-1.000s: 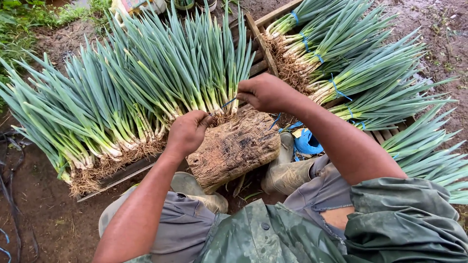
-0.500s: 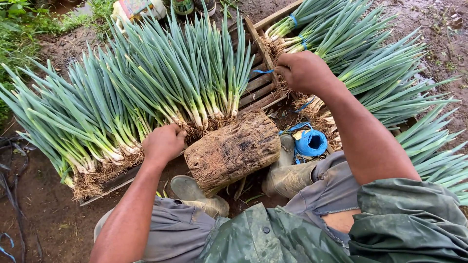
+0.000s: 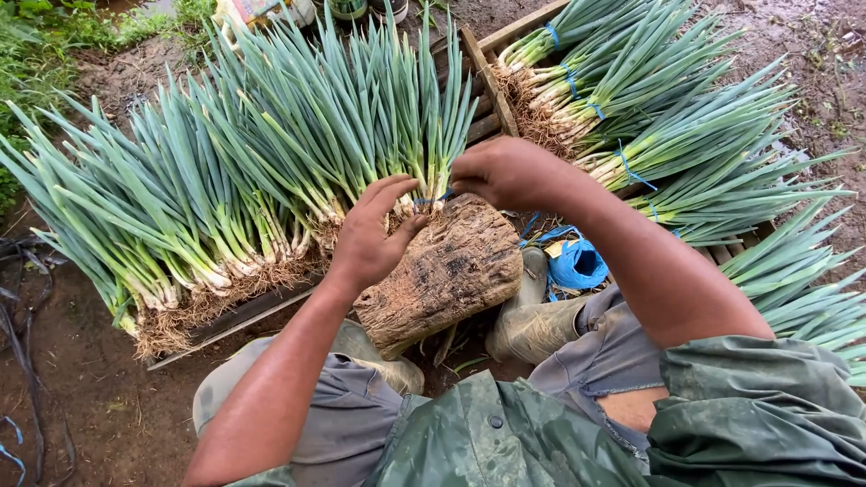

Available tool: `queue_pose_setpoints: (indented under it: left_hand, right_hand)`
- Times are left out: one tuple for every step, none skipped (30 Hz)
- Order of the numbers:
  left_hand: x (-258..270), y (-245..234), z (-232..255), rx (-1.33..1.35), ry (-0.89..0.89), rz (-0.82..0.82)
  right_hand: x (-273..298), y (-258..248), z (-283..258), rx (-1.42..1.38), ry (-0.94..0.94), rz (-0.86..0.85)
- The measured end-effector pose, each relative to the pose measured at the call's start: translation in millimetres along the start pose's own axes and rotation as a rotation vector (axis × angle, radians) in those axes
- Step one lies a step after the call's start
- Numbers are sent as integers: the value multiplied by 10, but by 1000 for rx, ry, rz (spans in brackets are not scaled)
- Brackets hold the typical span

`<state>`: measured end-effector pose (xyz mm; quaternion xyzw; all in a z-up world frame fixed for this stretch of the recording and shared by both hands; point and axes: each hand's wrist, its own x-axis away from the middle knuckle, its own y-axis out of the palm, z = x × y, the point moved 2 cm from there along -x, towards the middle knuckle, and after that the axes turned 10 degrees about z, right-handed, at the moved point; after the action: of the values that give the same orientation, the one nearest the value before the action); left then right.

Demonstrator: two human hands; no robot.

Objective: The person gathers bunches of green onions, aligns the roots, and ties them together using blue plastic ties. The person places the finished bundles onto a wooden pallet next to other completed bunches.

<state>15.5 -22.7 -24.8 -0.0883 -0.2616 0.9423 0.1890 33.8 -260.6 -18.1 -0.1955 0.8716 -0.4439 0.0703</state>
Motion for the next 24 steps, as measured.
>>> queue_pose_setpoints:
  left_hand:
    - [-8, 29, -60, 1, -1, 1]
    - [-22, 67, -126, 77, -50, -22]
    - [-38, 109, -189, 153, -100, -45]
    - [-28, 118, -222, 154, -100, -46]
    - [-17, 128, -267, 189, -170, -48]
    - [-2, 139, -314, 225, -241, -50]
    - [2, 135, -304, 225, -242, -51]
    - [8, 127, -299, 229, -285, -37]
    - [16, 119, -296, 233, -329, -24]
    - [21, 117, -270, 233, -330, -24]
    - [29, 112, -255, 327, -399, -5]
    - [32, 108, -237, 423, -468, 18]
    - [17, 136, -269, 425, -468, 21]
    - [11, 157, -308, 456, -494, 57]
    - [6, 180, -348, 486, -521, 94]
    - [11, 172, -343, 488, -521, 95]
    - [14, 155, -337, 497, -508, 138]
    - [17, 130, -327, 504, -494, 183]
    - [20, 132, -311, 504, -495, 186]
    - [25, 123, -302, 539, -508, 243]
    - [30, 116, -292, 574, -522, 300]
    - [29, 130, -285, 573, -522, 298]
    - [28, 139, -276, 469, -504, 296]
    - [28, 143, -267, 364, -485, 293]
  right_hand:
    - [2, 35, -71, 1, -1, -1]
    - [9, 66, -150, 11, -68, 10]
    - [18, 95, -226, 22, -135, 21]
    - [25, 136, -239, 22, -134, 22]
    - [34, 169, -268, 49, -225, 67]
    - [44, 207, -299, 75, -317, 112]
    - [25, 268, -259, 75, -317, 112]
    - [6, 315, -226, 90, -343, 184]
    - [-12, 363, -193, 105, -370, 256]
    - [-19, 438, -149, 105, -369, 255]
    - [-23, 499, -113, 115, -405, 331]
    - [-33, 551, -76, 126, -443, 406]
    - [-28, 496, -170, 127, -446, 404]
    - [-8, 432, -271, 242, -452, 532]
    - [15, 371, -373, 358, -456, 660]
    - [28, 401, -390, 359, -457, 659]
    - [44, 428, -410, 373, -473, 677]
    - [55, 452, -434, 387, -490, 696]
    - [65, 509, -458, 386, -492, 695]
    - [68, 581, -474, 350, -456, 623]
    - [74, 653, -489, 314, -420, 552]
    - [71, 744, -473, 314, -419, 552]
    - [61, 837, -445, 247, -353, 513]
    - [50, 932, -420, 179, -288, 474]
